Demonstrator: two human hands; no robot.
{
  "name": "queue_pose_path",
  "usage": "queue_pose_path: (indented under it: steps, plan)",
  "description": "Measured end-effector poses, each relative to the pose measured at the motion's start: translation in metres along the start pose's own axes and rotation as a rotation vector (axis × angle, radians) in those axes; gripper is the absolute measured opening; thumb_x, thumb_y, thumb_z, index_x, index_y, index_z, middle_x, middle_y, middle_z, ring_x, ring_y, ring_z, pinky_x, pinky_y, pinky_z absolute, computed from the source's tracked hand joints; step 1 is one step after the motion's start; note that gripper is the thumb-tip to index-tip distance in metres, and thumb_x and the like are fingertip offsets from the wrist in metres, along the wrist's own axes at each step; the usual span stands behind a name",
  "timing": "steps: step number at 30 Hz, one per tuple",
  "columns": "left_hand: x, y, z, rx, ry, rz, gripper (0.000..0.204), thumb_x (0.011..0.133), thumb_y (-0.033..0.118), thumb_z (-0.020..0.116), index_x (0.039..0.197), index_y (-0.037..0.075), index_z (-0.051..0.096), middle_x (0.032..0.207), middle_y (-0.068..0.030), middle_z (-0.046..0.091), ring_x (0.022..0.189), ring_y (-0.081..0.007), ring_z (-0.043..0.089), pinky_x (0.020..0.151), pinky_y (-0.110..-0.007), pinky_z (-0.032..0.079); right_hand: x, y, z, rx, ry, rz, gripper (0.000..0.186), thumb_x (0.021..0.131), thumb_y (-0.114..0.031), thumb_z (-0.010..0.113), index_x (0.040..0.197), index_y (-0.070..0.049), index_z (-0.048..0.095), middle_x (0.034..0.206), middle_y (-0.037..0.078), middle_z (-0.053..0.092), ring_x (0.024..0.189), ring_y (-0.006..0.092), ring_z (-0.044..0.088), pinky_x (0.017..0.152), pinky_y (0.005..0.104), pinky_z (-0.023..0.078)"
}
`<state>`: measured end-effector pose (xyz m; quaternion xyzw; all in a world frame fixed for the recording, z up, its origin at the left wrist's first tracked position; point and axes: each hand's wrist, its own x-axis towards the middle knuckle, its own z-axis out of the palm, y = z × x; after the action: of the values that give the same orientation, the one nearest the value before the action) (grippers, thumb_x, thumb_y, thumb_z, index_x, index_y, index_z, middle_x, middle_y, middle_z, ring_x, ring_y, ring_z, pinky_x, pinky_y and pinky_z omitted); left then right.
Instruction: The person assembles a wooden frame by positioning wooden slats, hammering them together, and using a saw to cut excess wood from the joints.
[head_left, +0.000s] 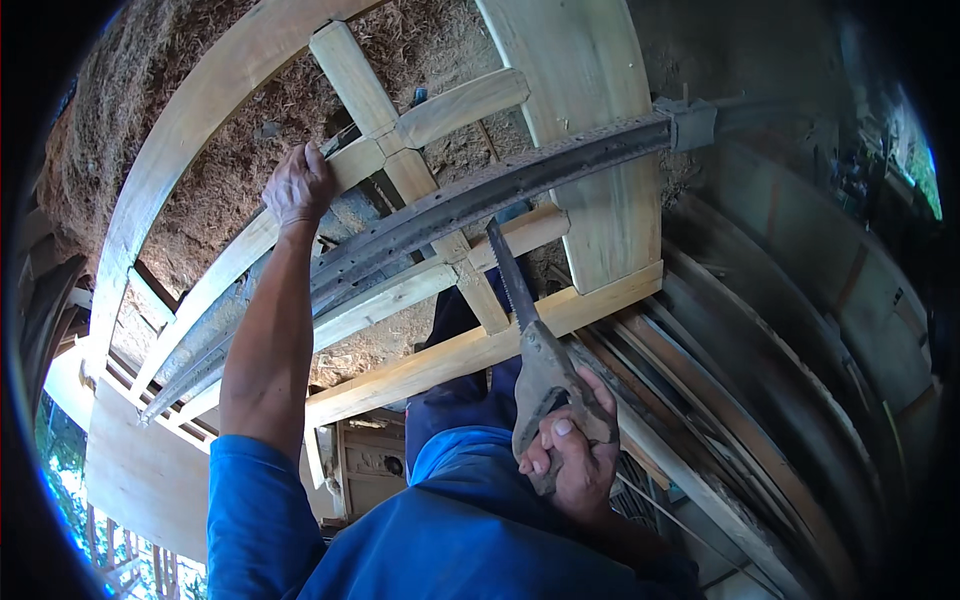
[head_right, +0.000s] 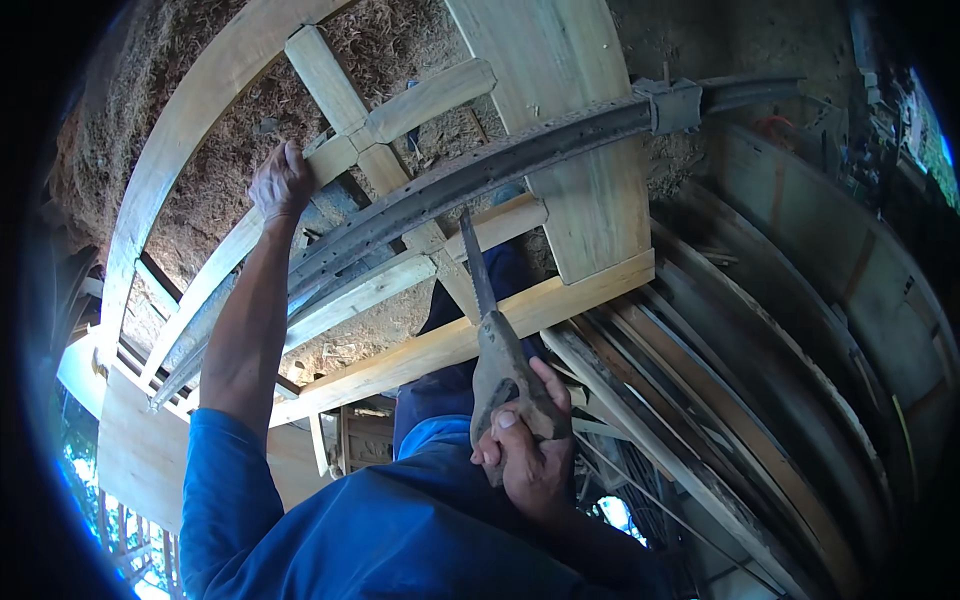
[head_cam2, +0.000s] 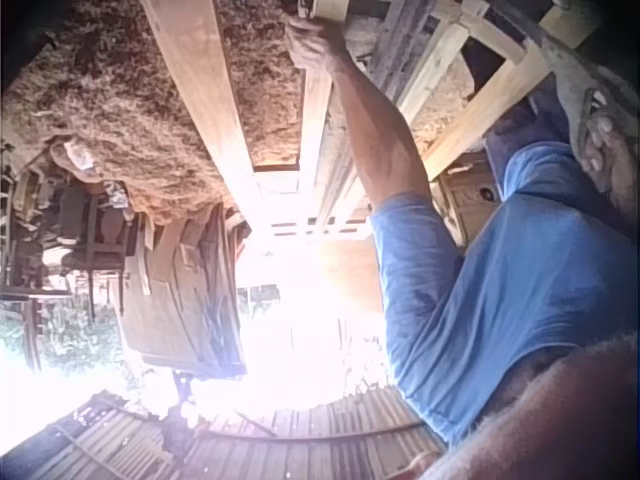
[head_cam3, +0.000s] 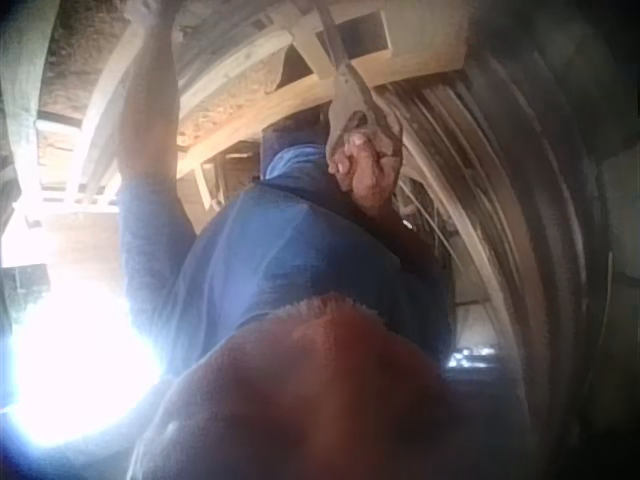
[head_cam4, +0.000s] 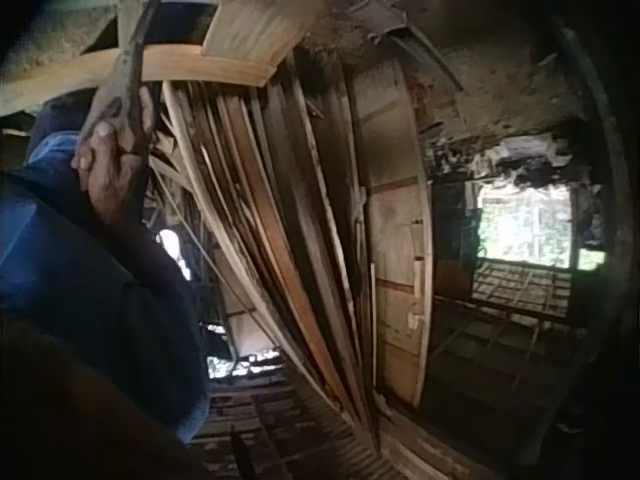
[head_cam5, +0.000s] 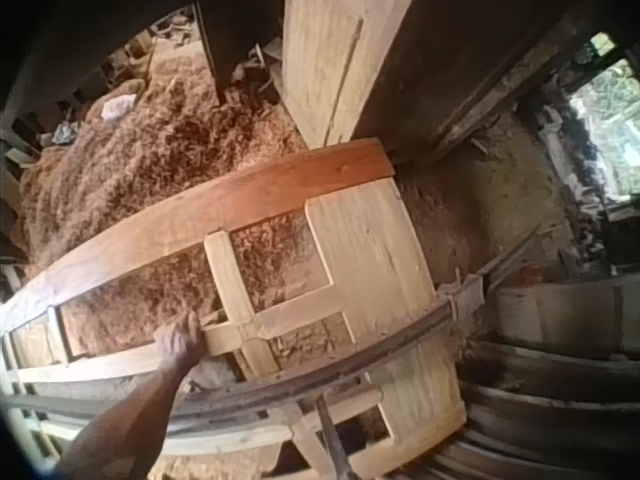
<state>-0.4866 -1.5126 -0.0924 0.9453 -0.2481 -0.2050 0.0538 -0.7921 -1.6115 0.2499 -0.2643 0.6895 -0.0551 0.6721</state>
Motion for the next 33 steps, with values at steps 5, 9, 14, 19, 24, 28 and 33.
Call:
queue_pose_path:
  steps: [5,9,14,19,24,28,33]
  plan:
    - [-0.002,0.002,-0.002,-0.009,0.019,0.021,0.038,0.098,0.038,0.042,0.084,0.01,0.064,0.086,-0.0173,0.068,0.084,-0.038,0.066,0.074,-0.049,0.05,0.023,0.0,0.005,0.097,-0.004,0.178,0.058,0.095,-0.007,0.051,0.148,-0.008,0.027,0.075,0.007,0.047,0.055,0.0122,0.045,0.055,0.0355,0.051]
    - [0.001,0.005,-0.005,-0.025,0.012,0.032,0.036,0.097,0.036,0.043,0.085,0.01,0.065,0.084,-0.0168,0.068,0.084,-0.0371,0.066,0.074,-0.049,0.051,0.02,-0.008,0.018,0.133,0.021,0.194,0.055,0.096,-0.006,0.05,0.147,-0.008,0.029,0.075,0.007,0.046,0.055,0.0122,0.045,0.054,0.0347,0.05]
    - [0.002,0.0,-0.001,-0.036,0.033,0.041,0.036,0.097,0.036,0.044,0.085,0.01,0.066,0.084,-0.0163,0.068,0.084,-0.0368,0.067,0.075,-0.049,0.051,0.041,-0.012,0.025,0.118,0.017,0.256,0.049,0.096,-0.007,0.05,0.143,-0.007,0.036,0.076,0.005,0.047,0.055,0.0116,0.045,0.051,0.0342,0.047]
    - [0.001,-0.001,0.004,-0.071,0.068,0.073,0.036,0.097,0.036,0.044,0.085,0.009,0.065,0.086,-0.0174,0.068,0.085,-0.0379,0.066,0.075,-0.049,0.051,0.081,0.02,0.03,0.091,0.009,0.259,0.011,0.094,-0.012,0.055,0.103,-0.005,0.053,0.072,0.002,0.048,0.051,0.0109,0.046,0.049,0.032,0.044]
    - [0.003,-0.006,-0.002,-0.078,0.004,0.028,0.038,0.098,0.038,0.043,0.085,0.009,0.064,0.087,-0.0194,0.068,0.085,-0.0402,0.065,0.075,-0.051,0.05,0.091,0.033,0.042,0.034,0.066,0.3,0.005,0.093,-0.007,0.055,0.089,-0.006,0.053,0.07,0.001,0.048,0.05,0.0098,0.046,0.047,0.0298,0.042]
    - [0.0,0.003,0.0,-0.086,0.049,0.044,0.038,0.098,0.038,0.042,0.085,0.01,0.064,0.085,-0.0193,0.068,0.082,-0.0408,0.065,0.073,-0.051,0.05,0.065,0.015,0.044,0.02,0.003,0.226,0.004,0.093,-0.004,0.053,0.096,-0.004,0.054,0.069,0.001,0.047,0.049,0.0093,0.045,0.046,0.029,0.042]
    - [0.001,0.0,-0.007,-0.03,-0.032,0.005,0.036,0.097,0.037,0.043,0.083,0.012,0.065,0.085,-0.0152,0.07,0.082,-0.037,0.067,0.073,-0.049,0.052,0.094,0.034,0.042,0.011,0.01,0.252,0.004,0.093,-0.004,0.053,0.096,-0.003,0.055,0.068,0.001,0.047,0.049,0.0087,0.045,0.043,0.0295,0.04]
